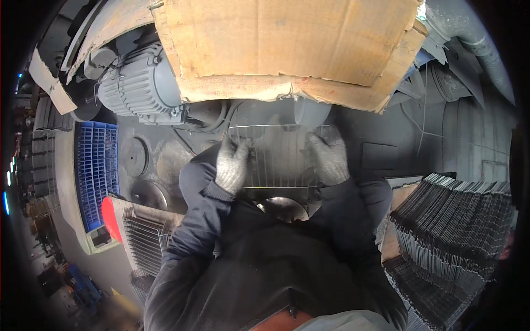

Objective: Clean debris off of small metal wire grates using hands and then stacking them.

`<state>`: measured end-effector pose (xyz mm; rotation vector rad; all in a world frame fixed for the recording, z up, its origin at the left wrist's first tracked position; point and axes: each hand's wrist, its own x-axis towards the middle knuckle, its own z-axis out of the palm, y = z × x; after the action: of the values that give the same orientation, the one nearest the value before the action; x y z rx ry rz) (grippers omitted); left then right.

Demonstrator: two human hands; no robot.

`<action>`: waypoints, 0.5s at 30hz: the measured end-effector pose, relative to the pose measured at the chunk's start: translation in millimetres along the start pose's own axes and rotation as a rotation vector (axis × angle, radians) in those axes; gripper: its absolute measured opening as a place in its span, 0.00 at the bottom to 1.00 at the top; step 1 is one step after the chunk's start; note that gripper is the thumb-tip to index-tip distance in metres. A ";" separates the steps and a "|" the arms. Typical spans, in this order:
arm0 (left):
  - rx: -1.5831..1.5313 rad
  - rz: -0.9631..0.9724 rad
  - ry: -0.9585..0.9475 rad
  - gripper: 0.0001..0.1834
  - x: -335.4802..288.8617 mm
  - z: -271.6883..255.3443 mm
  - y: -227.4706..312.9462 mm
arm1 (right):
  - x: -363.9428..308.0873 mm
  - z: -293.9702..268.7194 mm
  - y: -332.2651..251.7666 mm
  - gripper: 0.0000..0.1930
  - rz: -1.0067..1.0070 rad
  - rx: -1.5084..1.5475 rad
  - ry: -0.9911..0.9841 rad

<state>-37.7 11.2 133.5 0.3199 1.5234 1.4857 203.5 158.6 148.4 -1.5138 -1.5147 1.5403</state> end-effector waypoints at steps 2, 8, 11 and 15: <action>0.000 -0.055 -0.022 0.09 -3.0 33.8 2.5 | -1.1 -9.2 5.0 0.19 0.029 0.126 -0.003; 0.199 0.247 -0.105 0.10 -2.1 81.0 -30.9 | -17.5 -63.2 -21.5 0.18 -0.032 0.373 0.055; -0.029 0.019 -0.023 0.10 -4.9 16.2 -12.0 | -10.1 6.6 -29.5 0.12 0.005 0.176 -0.058; 0.141 -0.078 -0.045 0.14 -6.3 -19.6 22.8 | 5.0 25.4 10.5 0.14 -0.004 0.029 -0.111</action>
<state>-58.7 -0.7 152.6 0.3700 1.5904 1.3051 182.8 151.4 131.1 -1.4291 -1.5489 1.6613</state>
